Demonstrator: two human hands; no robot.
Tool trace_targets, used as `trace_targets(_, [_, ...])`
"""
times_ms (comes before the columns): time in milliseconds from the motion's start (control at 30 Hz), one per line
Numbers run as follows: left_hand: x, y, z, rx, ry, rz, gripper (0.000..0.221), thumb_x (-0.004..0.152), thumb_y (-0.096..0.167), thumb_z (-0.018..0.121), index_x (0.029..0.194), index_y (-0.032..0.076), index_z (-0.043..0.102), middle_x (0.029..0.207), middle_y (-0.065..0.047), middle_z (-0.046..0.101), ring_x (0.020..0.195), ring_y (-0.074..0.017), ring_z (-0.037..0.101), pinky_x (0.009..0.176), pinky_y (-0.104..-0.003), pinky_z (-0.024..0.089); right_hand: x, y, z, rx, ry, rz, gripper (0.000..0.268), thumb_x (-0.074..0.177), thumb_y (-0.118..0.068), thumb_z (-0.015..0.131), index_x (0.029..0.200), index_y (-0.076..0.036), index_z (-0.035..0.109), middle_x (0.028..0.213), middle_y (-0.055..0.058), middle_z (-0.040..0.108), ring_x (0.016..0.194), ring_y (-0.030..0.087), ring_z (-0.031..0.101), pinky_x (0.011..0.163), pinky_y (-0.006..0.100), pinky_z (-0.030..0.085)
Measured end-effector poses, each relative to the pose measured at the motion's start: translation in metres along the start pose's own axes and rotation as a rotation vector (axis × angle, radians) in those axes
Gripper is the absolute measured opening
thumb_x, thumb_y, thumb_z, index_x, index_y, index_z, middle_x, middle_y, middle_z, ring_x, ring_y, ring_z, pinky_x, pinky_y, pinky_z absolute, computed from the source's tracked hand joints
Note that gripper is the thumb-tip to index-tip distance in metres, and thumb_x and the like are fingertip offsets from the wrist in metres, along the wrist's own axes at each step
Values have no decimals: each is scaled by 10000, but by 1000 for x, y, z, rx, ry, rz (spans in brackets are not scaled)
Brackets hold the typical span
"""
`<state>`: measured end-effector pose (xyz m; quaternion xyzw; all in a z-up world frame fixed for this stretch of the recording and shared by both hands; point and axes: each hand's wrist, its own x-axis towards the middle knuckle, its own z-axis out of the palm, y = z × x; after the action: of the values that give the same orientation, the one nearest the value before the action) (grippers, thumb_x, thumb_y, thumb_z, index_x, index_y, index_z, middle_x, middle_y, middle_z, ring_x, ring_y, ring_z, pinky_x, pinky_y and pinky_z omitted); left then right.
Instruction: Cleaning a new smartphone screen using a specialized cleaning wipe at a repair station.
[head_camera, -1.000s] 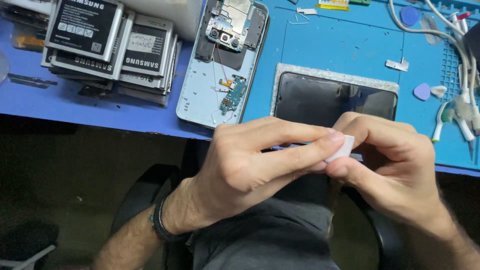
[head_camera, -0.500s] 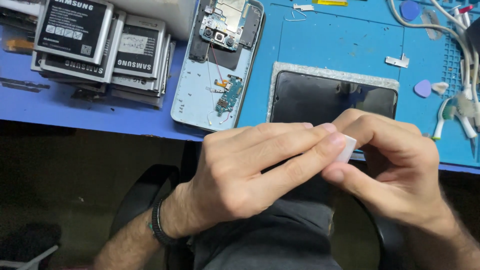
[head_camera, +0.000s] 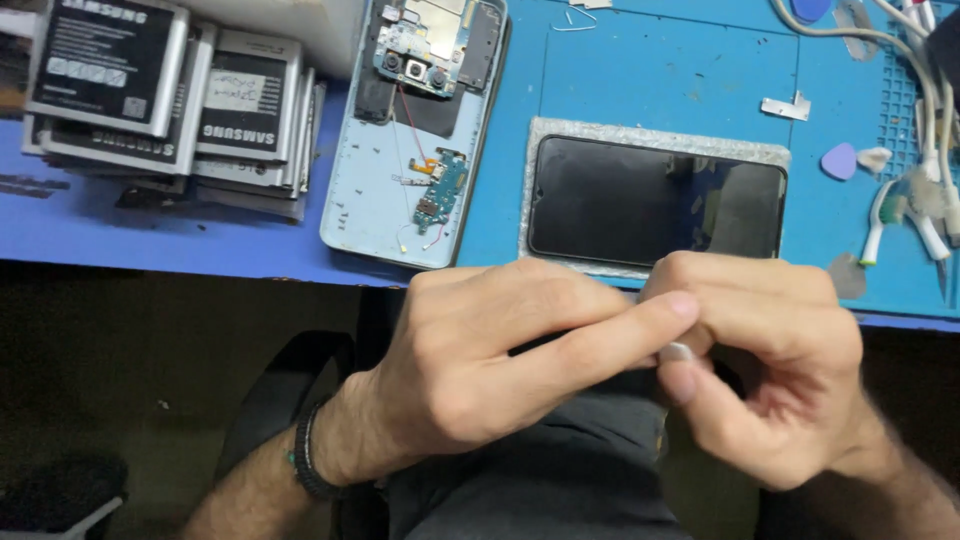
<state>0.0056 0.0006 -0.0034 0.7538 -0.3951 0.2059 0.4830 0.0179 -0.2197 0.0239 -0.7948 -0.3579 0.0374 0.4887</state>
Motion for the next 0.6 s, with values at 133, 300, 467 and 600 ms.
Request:
trace_targets(133, [2,-5,15,-72,20,-24,154,1112,48,600,1136,6,747,1069,-112,781,858,-229,781,753,-331,623,-24,16,10,-5,161,-3,210,915,-174,566,768,-25,579,751,118,651,658,232,675,645,293,576])
trace_targets(300, [8,-5,32,-260,-38,-138,17,1018,12,723,1011,26,717,945,-85,760,768,-221,745,715,-296,580,-59,31,6,-86,261,-182,134,991,-104,618,1055,-3,678,1018,144,741,869,225,824,808,294,802])
trace_targets(467, [13,-12,43,-107,-71,-65,135,1073,19,660,1126,-106,662,1088,-200,741,953,-361,741,907,-411,630,-75,41,-31,-466,216,-152,204,1008,-98,593,996,20,759,996,160,801,895,308,762,820,400,653])
trace_targets(600, [1,-23,52,248,-245,-232,942,1155,142,1028,1607,-113,242,1716,-276,418,1623,-564,563,1428,-564,561,-101,83,-98,-959,-4,-256,128,1174,192,903,1266,106,879,1108,234,881,1005,507,813,890,480,617])
